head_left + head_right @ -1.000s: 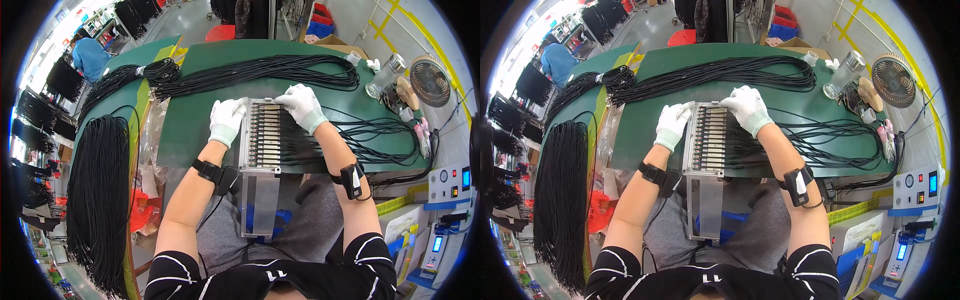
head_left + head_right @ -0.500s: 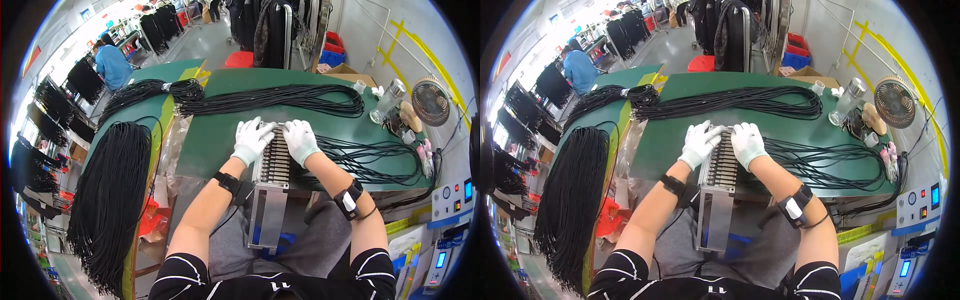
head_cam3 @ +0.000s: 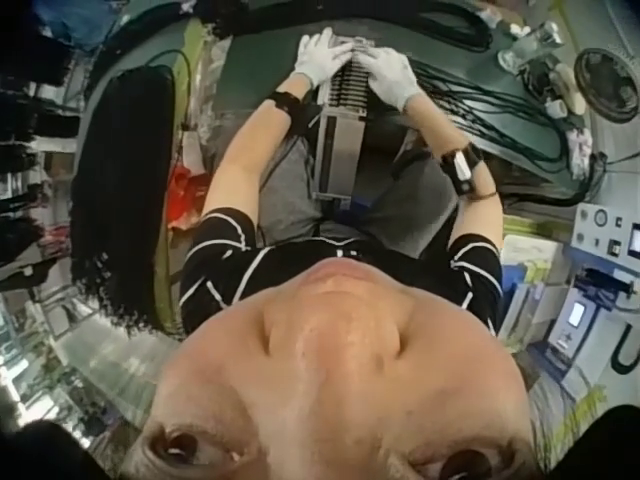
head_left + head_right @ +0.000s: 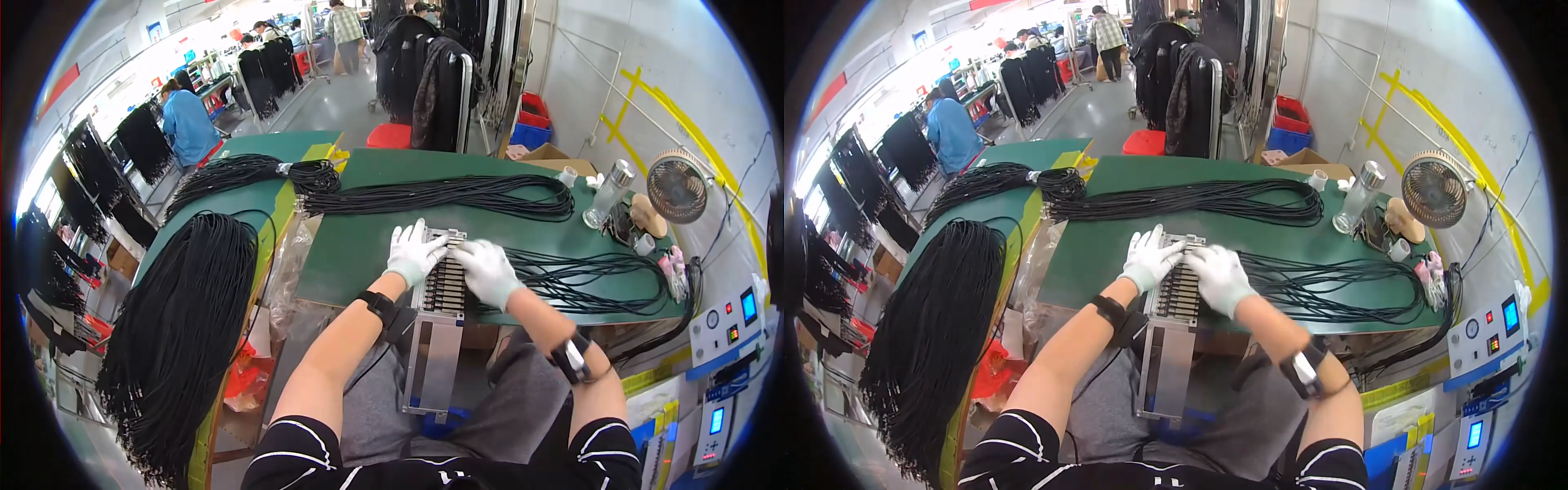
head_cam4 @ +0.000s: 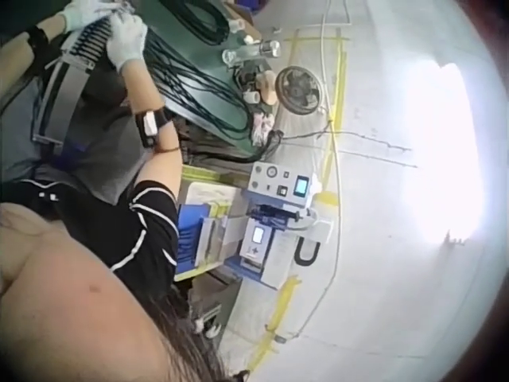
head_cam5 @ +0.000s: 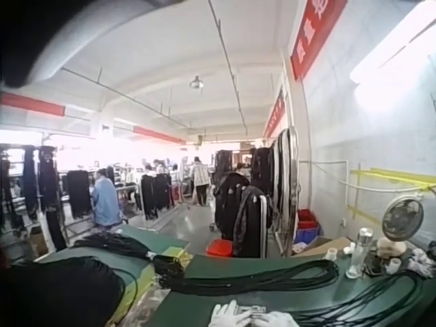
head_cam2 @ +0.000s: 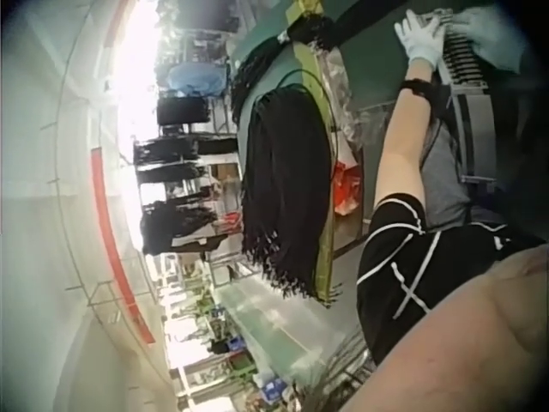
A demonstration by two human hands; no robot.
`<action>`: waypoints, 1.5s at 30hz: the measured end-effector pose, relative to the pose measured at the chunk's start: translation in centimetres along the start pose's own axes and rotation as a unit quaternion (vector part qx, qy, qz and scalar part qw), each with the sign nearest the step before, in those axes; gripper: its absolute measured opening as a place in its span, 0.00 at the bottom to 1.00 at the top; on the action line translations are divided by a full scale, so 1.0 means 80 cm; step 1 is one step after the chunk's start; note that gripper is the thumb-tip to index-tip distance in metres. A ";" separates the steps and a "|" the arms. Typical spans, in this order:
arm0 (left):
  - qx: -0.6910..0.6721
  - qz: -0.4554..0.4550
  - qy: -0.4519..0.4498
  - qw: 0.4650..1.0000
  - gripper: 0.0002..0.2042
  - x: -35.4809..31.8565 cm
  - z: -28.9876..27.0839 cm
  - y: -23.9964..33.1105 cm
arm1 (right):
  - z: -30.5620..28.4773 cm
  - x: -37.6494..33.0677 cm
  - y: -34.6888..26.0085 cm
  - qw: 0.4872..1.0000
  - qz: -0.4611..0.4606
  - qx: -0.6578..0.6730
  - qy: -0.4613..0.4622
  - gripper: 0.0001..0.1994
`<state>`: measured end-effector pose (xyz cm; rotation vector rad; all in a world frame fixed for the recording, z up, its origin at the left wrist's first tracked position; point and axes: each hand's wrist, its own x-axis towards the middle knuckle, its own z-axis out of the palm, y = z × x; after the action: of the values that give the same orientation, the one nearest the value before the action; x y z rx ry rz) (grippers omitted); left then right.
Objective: The person gathers a bundle of cables, aligns each cable end into a slot on a metal fixture, and transfers the fixture to a machine. After the machine process, they remove the cables from the fixture and set them aside.
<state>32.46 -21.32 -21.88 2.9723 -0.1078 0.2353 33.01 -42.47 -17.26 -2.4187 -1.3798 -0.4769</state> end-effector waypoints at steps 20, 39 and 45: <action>-0.325 -0.028 0.080 0.942 0.24 0.002 0.056 -0.076 | -0.090 0.007 -0.058 0.797 0.245 0.536 0.132 0.21; -0.500 -0.023 0.015 0.865 0.21 0.007 0.016 -0.100 | -0.200 -0.364 -0.080 0.699 0.523 0.405 0.271 0.21; -0.501 0.030 0.007 0.865 0.23 0.010 0.024 -0.065 | -0.297 -0.603 -0.156 0.588 0.734 -0.057 0.336 0.23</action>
<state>33.97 -16.55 -24.39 1.9246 -0.2359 0.1405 -4.04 -83.37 -15.58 -2.1037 1.0448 -0.7686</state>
